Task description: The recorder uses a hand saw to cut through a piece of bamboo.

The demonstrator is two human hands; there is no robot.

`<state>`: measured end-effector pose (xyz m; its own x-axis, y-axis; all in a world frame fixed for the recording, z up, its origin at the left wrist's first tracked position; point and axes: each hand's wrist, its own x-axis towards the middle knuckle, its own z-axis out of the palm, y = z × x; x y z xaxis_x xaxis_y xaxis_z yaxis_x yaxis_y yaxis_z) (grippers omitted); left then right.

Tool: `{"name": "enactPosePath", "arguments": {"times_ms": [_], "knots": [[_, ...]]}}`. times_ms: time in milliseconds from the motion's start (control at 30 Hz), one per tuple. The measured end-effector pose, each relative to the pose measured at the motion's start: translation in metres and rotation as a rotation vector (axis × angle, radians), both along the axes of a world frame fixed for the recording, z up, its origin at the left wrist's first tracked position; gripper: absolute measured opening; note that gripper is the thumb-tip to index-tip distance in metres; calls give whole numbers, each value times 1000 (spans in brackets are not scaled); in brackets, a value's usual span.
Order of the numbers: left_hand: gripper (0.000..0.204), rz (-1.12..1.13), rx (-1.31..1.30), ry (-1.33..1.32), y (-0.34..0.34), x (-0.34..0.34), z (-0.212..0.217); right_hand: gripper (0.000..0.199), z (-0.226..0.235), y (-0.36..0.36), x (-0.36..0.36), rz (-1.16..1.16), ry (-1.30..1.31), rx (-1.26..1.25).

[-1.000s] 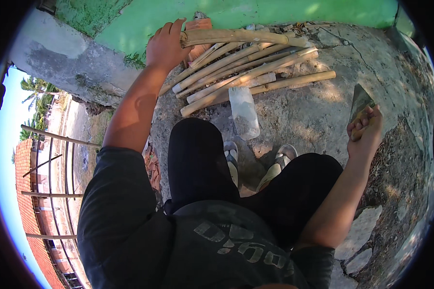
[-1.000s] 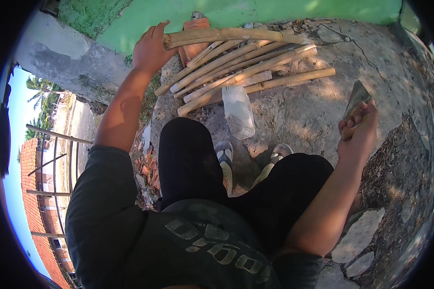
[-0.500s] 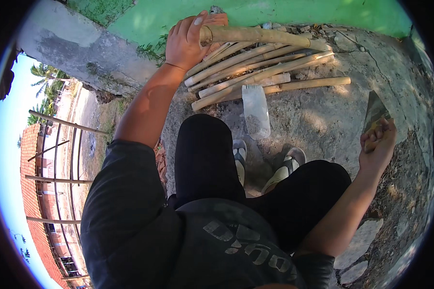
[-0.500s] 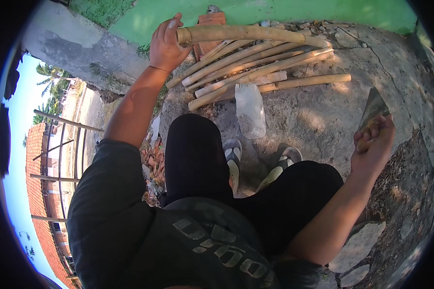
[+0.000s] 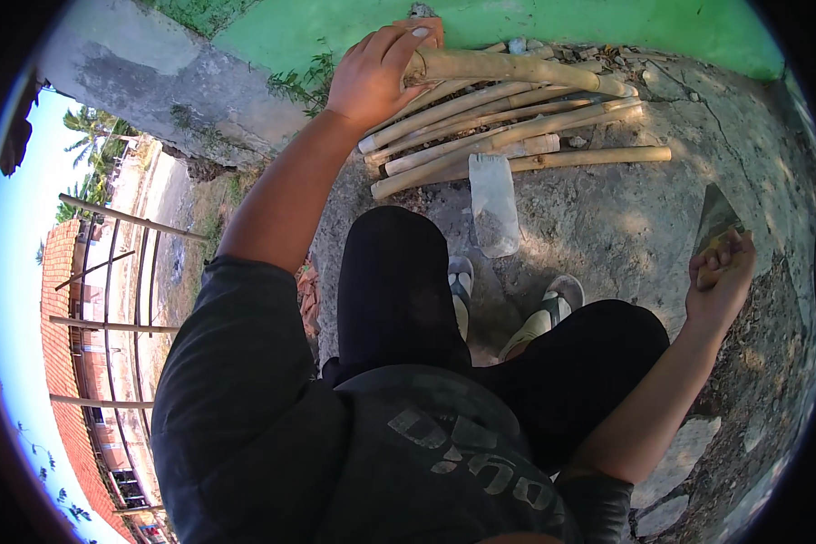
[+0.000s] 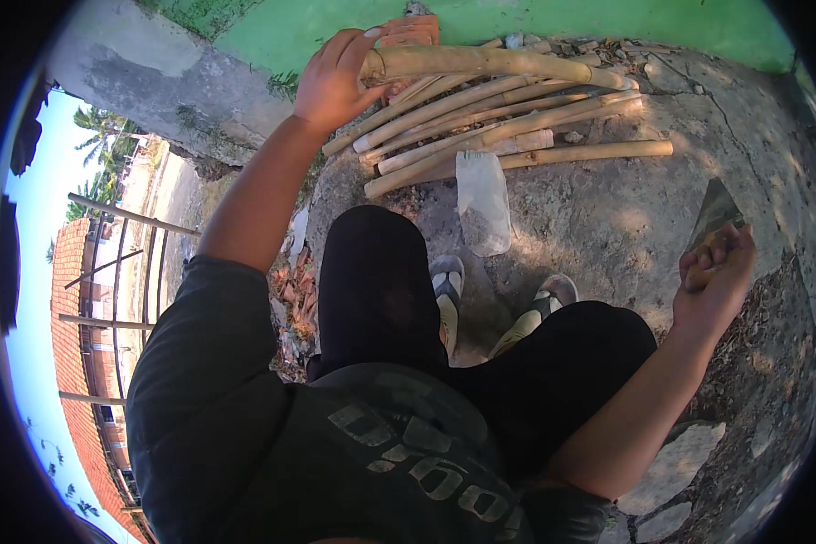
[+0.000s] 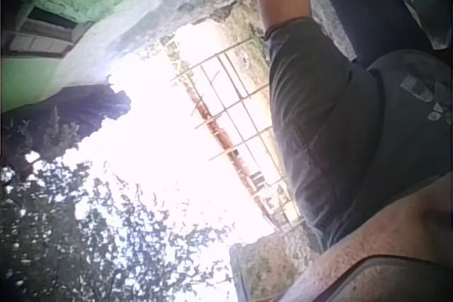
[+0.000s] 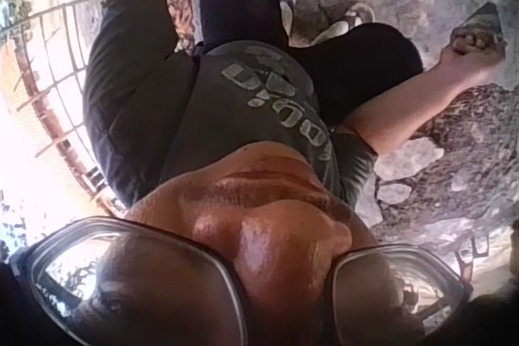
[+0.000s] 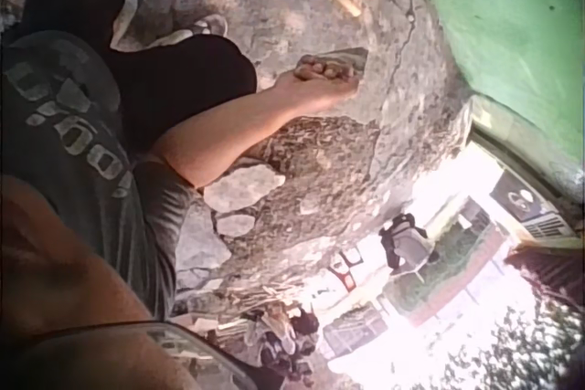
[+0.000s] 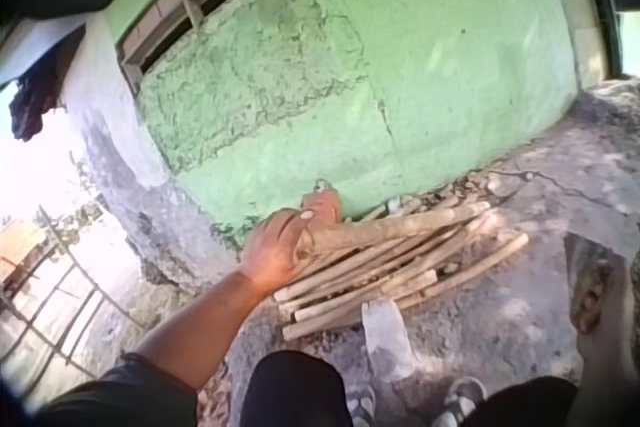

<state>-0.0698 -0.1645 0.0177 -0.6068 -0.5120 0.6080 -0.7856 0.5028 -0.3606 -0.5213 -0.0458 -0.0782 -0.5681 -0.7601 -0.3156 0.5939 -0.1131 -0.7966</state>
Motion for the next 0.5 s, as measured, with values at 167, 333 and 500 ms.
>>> {"name": "enactPosePath", "arguments": {"times_ms": [167,333,500], "knots": [[81,8,75,77,-5,-4,4,31,1,-1,3,-9,5,7],[76,-35,156,224,1,-33,23,32,1,1,1,1,-6,2],[83,23,195,410,5,-61,30,30,4,5,3,-14,6,-7]]}}
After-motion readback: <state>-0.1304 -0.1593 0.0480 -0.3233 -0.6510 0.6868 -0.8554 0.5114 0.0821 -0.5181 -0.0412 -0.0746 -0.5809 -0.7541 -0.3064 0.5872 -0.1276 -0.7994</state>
